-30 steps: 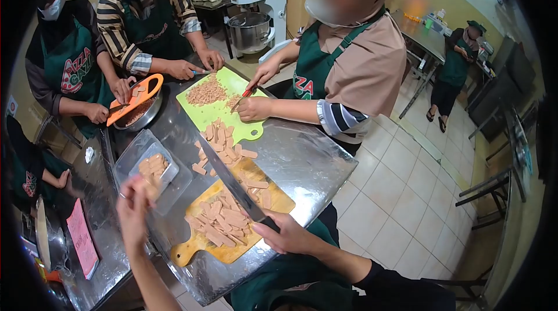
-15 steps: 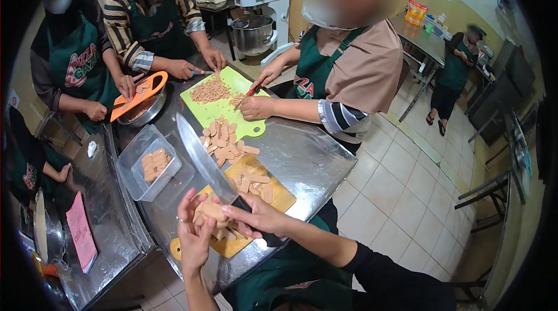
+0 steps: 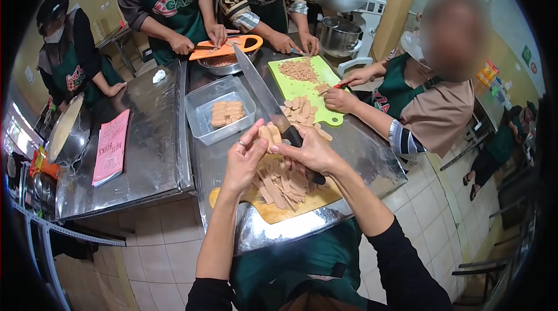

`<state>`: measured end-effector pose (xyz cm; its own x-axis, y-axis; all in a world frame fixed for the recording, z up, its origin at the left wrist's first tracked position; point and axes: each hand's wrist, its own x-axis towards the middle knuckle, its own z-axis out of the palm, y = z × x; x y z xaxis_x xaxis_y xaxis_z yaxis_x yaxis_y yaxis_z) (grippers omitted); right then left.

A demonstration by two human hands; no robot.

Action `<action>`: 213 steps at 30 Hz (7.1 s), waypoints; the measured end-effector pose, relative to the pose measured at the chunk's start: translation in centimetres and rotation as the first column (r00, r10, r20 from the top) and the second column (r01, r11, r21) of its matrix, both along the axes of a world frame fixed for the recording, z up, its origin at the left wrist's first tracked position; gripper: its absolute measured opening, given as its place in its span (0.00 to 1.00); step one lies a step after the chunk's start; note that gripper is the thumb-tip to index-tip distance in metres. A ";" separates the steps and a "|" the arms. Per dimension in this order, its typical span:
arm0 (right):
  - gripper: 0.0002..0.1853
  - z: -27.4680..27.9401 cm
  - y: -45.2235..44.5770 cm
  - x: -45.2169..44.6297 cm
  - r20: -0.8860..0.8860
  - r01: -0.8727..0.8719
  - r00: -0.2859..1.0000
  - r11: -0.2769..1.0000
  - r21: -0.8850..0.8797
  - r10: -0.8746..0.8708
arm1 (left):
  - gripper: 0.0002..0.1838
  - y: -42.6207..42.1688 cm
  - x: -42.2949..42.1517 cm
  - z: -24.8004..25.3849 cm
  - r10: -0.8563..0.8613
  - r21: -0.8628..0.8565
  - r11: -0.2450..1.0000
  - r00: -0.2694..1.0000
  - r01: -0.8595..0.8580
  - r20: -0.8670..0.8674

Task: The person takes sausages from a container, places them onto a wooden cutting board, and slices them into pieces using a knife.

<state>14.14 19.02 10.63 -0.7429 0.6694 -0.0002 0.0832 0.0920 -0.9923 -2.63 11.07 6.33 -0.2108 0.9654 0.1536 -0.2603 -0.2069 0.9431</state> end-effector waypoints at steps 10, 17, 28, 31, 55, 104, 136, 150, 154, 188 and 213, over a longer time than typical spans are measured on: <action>0.16 -2.7 -2.0 -3.2 -0.078 0.146 0.987 0.985 0.087 -0.140 | 0.24 -0.3 2.9 -2.0 0.282 0.034 0.959 0.959 -0.281 -0.017; 0.12 -2.3 -2.6 -4.3 -0.120 0.280 0.957 0.946 0.161 -0.263 | 0.22 1.9 2.7 -3.1 0.454 0.143 0.881 0.891 -0.451 0.011; 0.13 -4.7 2.7 -6.1 -0.224 0.136 0.957 0.967 -0.217 -0.185 | 0.22 6.1 -3.2 -4.7 0.239 -0.030 0.971 0.949 -0.238 0.206; 0.13 -2.9 4.2 -8.5 -0.239 0.112 0.958 0.975 -0.191 -0.157 | 0.19 8.5 -7.9 -3.5 0.284 -0.021 0.958 0.942 -0.285 0.176; 0.22 -3.5 -0.1 0.0 -0.111 -0.046 0.993 0.998 -0.036 0.042 | 0.26 -0.8 -15.4 -1.8 0.136 -0.334 0.901 0.912 -0.276 -0.386; 0.38 -7.8 -15.0 4.3 0.355 0.141 0.932 0.973 -0.182 -0.069 | 0.28 -10.4 2.9 -6.5 0.237 -0.253 0.839 0.741 -0.482 -0.628; 0.36 -8.1 -13.3 8.5 0.157 0.041 0.988 0.946 -0.322 0.011 | 0.17 -7.9 3.4 -5.9 0.120 -0.410 0.821 0.822 -0.398 -0.557; 0.37 -8.1 -12.2 8.8 0.214 -0.064 0.964 0.918 -0.392 0.158 | 0.20 -8.1 3.3 -5.2 0.048 -0.467 0.807 0.827 -0.362 -0.560; 0.36 -8.0 -12.2 9.4 0.256 0.011 0.965 0.965 -0.262 0.058 | 0.21 -8.1 3.3 -5.9 0.057 -0.454 0.818 0.835 -0.354 -0.548; 0.37 -10.4 -13.2 7.4 0.128 0.000 0.992 0.998 0.061 -0.008 | 0.17 -10.0 5.2 -5.9 0.162 -0.517 0.764 0.890 -0.386 -0.425; 0.35 -5.6 -16.2 12.5 0.354 -0.092 0.929 0.994 -0.053 0.105 | 0.15 -9.4 5.1 -4.7 0.154 -0.630 0.706 0.939 -0.323 -0.309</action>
